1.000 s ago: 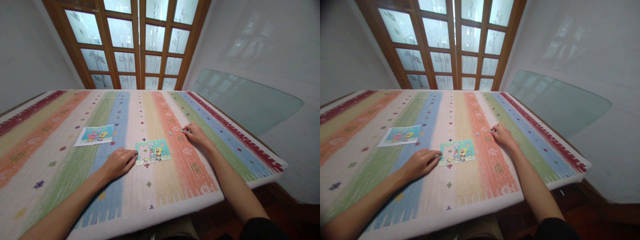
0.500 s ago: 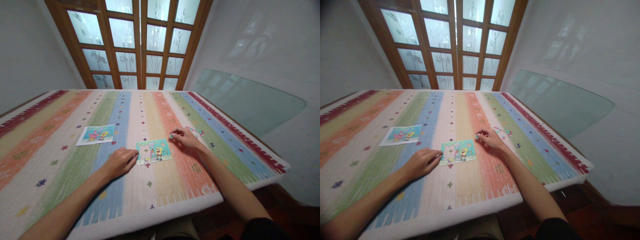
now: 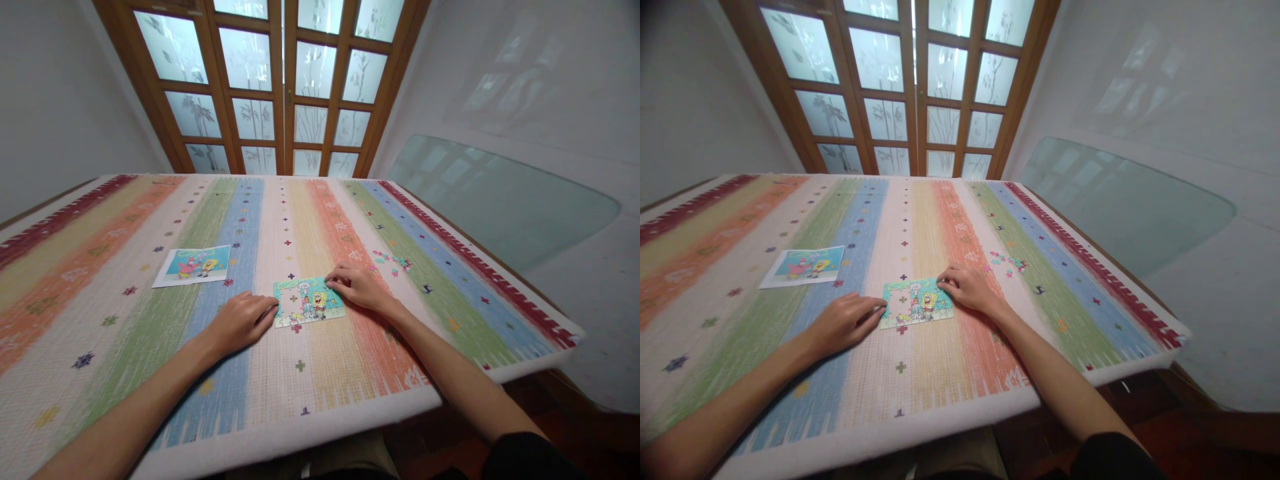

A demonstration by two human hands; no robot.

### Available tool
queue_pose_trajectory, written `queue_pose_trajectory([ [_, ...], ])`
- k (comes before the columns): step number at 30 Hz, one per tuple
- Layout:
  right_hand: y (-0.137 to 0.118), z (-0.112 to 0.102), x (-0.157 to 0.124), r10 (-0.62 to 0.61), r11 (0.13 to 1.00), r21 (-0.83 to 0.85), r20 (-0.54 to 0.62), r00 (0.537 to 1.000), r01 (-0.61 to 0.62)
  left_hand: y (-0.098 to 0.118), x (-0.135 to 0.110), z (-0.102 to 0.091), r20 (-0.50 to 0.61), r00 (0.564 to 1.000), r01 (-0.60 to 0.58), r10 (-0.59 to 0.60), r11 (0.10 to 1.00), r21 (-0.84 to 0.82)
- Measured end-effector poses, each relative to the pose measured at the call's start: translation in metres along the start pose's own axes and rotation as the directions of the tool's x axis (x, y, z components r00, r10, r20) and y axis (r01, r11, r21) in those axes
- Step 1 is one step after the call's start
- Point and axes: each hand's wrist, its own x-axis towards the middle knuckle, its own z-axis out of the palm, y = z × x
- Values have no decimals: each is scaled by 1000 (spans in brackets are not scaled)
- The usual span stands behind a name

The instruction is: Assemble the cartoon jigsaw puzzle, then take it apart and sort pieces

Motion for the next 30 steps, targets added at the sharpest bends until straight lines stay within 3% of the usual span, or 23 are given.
queue_pose_trajectory([
  [14, 1, 4, 3, 120, 992, -25, -40, 992, -121, 0, 0, 0, -1, 1000, -7, 7, 1000, 8],
  [19, 0, 2, 4, 89, 996, 11, -40, 995, -88, 0, 0, 0, 0, 1000, -2, 2, 1000, -4],
  [26, 4, -20, 3, 109, 994, 10, -230, 967, -109, 1, 0, -1, 22, 1000, 15, -14, 1000, -8],
  [30, 19, -46, -1, 192, 969, -73, -382, 904, -237, 0, 0, -2, 22, 1000, 8, -8, 1000, -11],
])
